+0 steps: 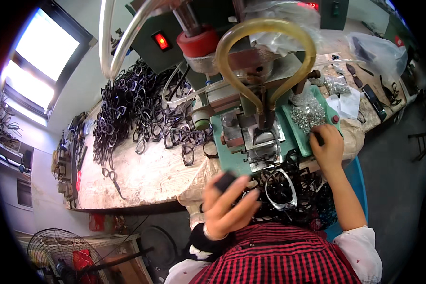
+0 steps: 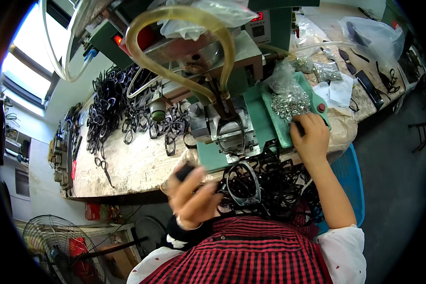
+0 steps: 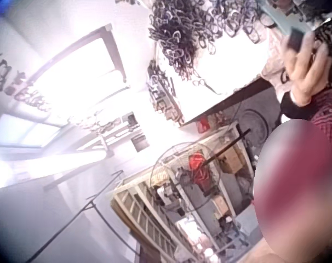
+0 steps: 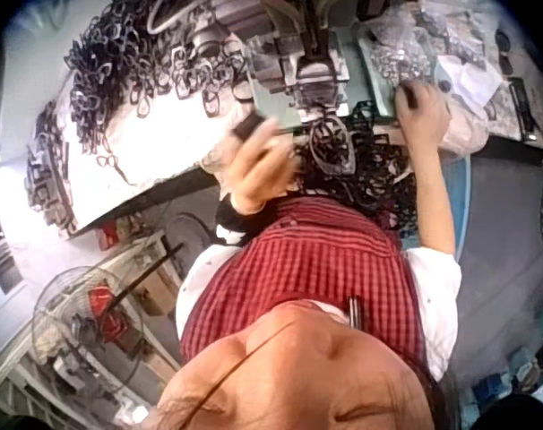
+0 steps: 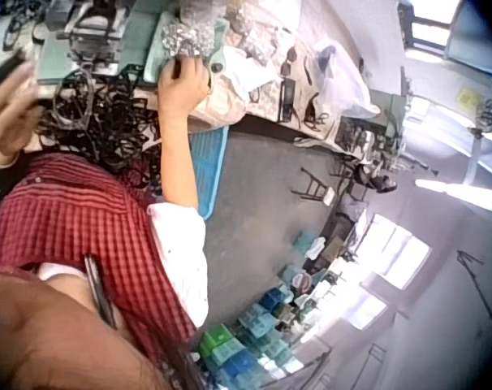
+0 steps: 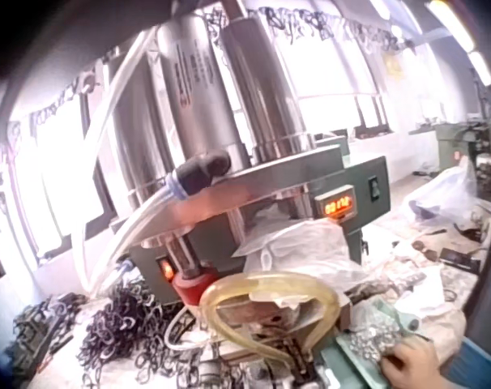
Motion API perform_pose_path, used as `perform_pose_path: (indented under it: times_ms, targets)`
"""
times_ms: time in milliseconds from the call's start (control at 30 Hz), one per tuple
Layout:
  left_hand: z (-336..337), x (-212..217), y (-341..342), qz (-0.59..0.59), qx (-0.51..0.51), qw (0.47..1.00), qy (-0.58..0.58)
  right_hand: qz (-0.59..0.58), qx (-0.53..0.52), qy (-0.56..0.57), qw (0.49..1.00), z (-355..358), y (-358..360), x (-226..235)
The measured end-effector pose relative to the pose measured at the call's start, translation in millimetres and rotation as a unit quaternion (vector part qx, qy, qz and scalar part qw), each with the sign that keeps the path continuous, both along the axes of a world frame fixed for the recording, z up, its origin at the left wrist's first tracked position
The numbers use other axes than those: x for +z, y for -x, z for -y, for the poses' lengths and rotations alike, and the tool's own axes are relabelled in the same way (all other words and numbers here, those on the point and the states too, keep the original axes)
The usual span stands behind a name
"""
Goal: The person assembles spectacles by placing frames into a machine, inserting screws, and operating a lever to secure the components. The person repeatedly handles frames and screws, moving finished units aside.
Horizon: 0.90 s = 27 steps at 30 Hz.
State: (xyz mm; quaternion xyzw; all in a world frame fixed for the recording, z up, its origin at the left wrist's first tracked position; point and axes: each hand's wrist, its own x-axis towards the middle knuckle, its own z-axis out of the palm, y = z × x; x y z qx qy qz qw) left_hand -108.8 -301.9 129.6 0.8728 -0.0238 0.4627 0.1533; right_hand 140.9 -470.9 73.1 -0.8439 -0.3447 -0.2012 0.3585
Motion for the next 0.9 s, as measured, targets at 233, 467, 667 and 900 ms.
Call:
perform_pose_path:
  times_ms: [233, 467, 667, 900]
  targets:
    - [-86.1, 64.2, 20.8, 0.041, 0.309, 0.950, -0.004, -0.125, 0.015, -0.148, 0.981, -2.8, -4.2, 10.0]
    - [-218.3, -98.0, -10.5, -0.191, 0.330, 0.923, 0.045, -0.182, 0.024, -0.150, 0.972, -11.7, 0.8, 7.1]
    - [-197.6, -77.1, -4.0, 0.049, 0.189, 0.927, 0.321, -0.131, -0.096, -0.169, 0.972, 72.3, 8.2, -4.7]
    - [-135.7, -6.5, -22.8, 0.102, 0.034, 0.801, 0.589, -0.156, 0.165, -0.156, 0.961, -7.9, 25.9, 76.8]
